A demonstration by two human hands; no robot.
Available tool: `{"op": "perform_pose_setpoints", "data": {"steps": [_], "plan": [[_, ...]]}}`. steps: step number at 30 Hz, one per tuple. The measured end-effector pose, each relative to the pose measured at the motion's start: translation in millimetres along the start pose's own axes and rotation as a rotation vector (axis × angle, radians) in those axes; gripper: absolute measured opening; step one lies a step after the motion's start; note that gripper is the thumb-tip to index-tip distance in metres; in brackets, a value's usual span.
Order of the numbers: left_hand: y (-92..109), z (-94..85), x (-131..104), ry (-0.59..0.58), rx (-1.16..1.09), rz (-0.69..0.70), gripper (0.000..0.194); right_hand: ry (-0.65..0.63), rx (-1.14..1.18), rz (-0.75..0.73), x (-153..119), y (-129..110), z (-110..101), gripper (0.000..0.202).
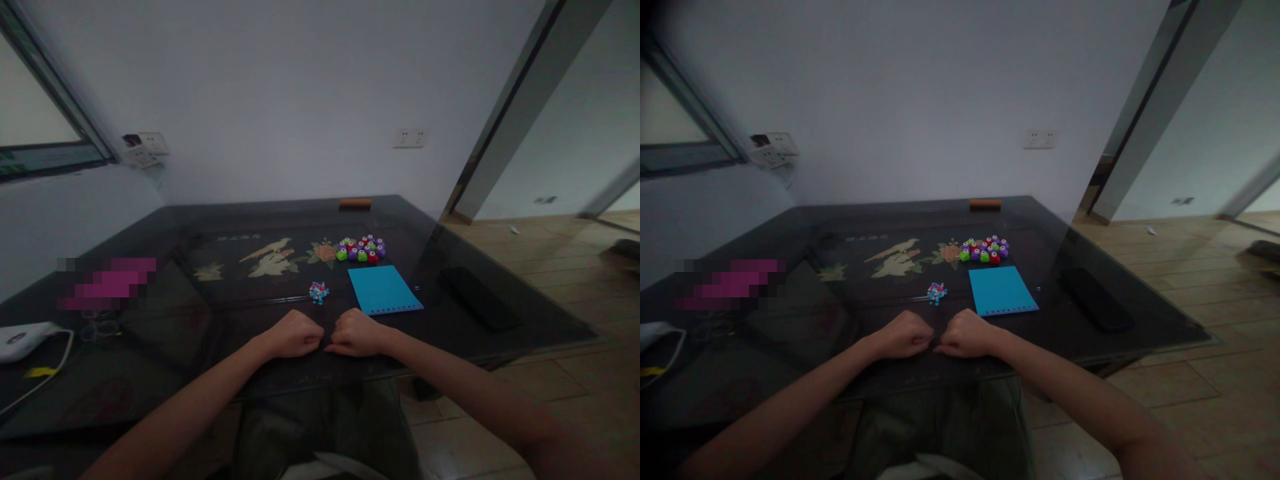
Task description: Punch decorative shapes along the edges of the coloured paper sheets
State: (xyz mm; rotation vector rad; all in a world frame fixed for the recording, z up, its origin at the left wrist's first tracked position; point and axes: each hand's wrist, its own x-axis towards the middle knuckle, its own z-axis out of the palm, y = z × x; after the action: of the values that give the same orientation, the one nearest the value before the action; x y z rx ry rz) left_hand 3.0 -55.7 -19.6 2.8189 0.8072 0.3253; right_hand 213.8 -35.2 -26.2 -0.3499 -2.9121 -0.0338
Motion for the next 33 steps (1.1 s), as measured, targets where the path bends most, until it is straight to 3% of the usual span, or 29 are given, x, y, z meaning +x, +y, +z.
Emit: {"op": "perform_pose_setpoints", "data": {"steps": [33], "plan": [[1.2, -1.9, 0.1, 0.002, -0.014, -0.006, 0.020, 0.000, 0.011, 0.003, 1.2, 0.2, -1.4, 0.043]]}}
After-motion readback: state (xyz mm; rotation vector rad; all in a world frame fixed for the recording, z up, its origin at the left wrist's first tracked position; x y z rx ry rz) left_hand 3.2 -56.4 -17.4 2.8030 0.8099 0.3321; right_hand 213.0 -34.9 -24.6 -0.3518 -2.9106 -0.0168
